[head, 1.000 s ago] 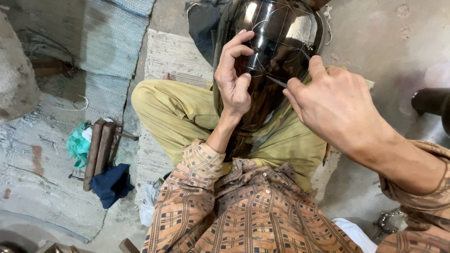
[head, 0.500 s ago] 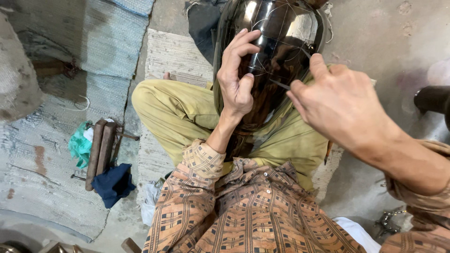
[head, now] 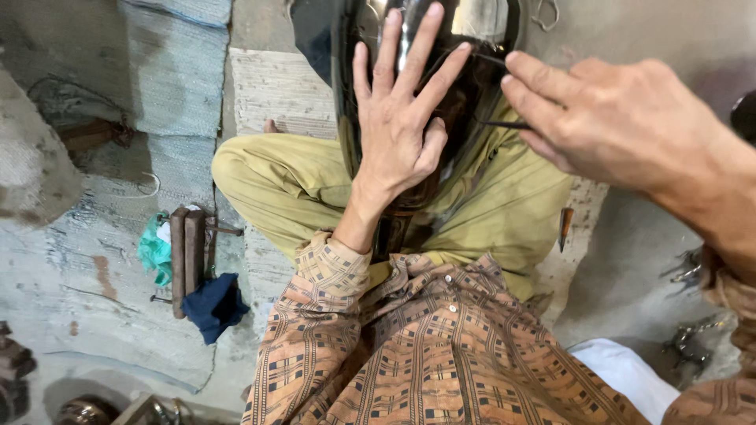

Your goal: The person sits on the floor and uses a pointed metal tool to engrave a geometric pattern onto the surface of a large, dark metallic vase. They hold the vase steady with one hand while carefully carving lines with the other, occasionally rotating the object to access different sections.

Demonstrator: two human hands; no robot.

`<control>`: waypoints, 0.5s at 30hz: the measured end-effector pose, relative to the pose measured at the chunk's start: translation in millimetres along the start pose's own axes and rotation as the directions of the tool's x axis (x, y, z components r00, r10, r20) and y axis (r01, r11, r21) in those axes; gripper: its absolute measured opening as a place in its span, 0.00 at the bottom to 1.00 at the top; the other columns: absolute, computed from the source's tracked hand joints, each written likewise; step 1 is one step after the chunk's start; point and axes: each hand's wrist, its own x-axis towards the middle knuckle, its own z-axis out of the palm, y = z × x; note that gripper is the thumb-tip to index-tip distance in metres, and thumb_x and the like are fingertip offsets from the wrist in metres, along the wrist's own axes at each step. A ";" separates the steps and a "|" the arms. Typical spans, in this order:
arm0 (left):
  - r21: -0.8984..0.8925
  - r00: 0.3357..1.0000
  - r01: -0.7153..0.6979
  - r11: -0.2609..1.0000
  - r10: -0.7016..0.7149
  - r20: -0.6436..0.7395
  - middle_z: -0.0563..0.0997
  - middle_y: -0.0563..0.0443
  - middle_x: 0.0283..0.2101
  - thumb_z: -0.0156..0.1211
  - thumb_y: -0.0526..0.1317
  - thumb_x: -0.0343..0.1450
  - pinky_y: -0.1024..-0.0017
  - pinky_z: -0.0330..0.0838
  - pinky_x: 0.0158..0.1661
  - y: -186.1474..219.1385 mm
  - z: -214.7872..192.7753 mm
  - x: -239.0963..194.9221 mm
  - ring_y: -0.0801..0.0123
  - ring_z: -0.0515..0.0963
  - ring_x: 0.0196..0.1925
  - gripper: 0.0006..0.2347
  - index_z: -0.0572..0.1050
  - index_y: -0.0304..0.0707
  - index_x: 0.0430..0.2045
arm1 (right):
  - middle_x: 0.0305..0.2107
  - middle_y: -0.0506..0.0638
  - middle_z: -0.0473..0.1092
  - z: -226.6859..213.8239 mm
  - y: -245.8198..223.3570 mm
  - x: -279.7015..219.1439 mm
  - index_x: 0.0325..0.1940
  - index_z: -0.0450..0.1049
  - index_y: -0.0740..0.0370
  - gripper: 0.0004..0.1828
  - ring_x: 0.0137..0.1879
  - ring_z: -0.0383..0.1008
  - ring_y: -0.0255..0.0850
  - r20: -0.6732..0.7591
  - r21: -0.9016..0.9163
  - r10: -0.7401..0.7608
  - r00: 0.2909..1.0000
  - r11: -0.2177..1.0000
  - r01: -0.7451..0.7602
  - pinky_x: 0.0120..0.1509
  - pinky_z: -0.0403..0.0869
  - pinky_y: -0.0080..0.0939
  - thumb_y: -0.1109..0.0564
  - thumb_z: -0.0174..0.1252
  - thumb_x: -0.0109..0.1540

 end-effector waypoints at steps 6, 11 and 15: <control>0.095 0.981 0.076 0.993 -0.091 0.172 0.52 0.46 0.76 0.58 0.41 0.62 0.34 0.36 0.76 13.5 -9.7 11.1 0.44 0.45 0.80 0.32 0.69 0.62 0.67 | 0.58 0.46 0.76 0.8 7.5 -3.1 0.56 0.80 0.55 0.22 0.36 0.80 0.37 -0.070 0.016 0.004 0.998 1.000 -0.003 0.33 0.78 0.35 0.45 0.61 0.61; 0.117 0.981 0.068 0.991 -0.087 0.172 0.52 0.45 0.77 0.61 0.47 0.60 0.35 0.35 0.76 16.2 -12.8 13.3 0.43 0.45 0.81 0.35 0.67 0.58 0.68 | 0.58 0.46 0.76 -0.1 9.3 -3.5 0.56 0.80 0.56 0.24 0.36 0.80 0.38 -0.045 0.074 0.018 0.999 0.997 -0.014 0.36 0.79 0.37 0.44 0.62 0.59; 0.085 0.985 0.070 0.994 -0.082 0.154 0.52 0.46 0.77 0.68 0.61 0.61 0.35 0.35 0.77 11.4 -10.2 8.4 0.43 0.46 0.82 0.43 0.59 0.44 0.71 | 0.57 0.47 0.76 -1.0 9.0 -2.1 0.55 0.80 0.57 0.29 0.38 0.81 0.41 -0.050 0.165 0.062 0.997 0.985 -0.053 0.38 0.79 0.40 0.40 0.63 0.55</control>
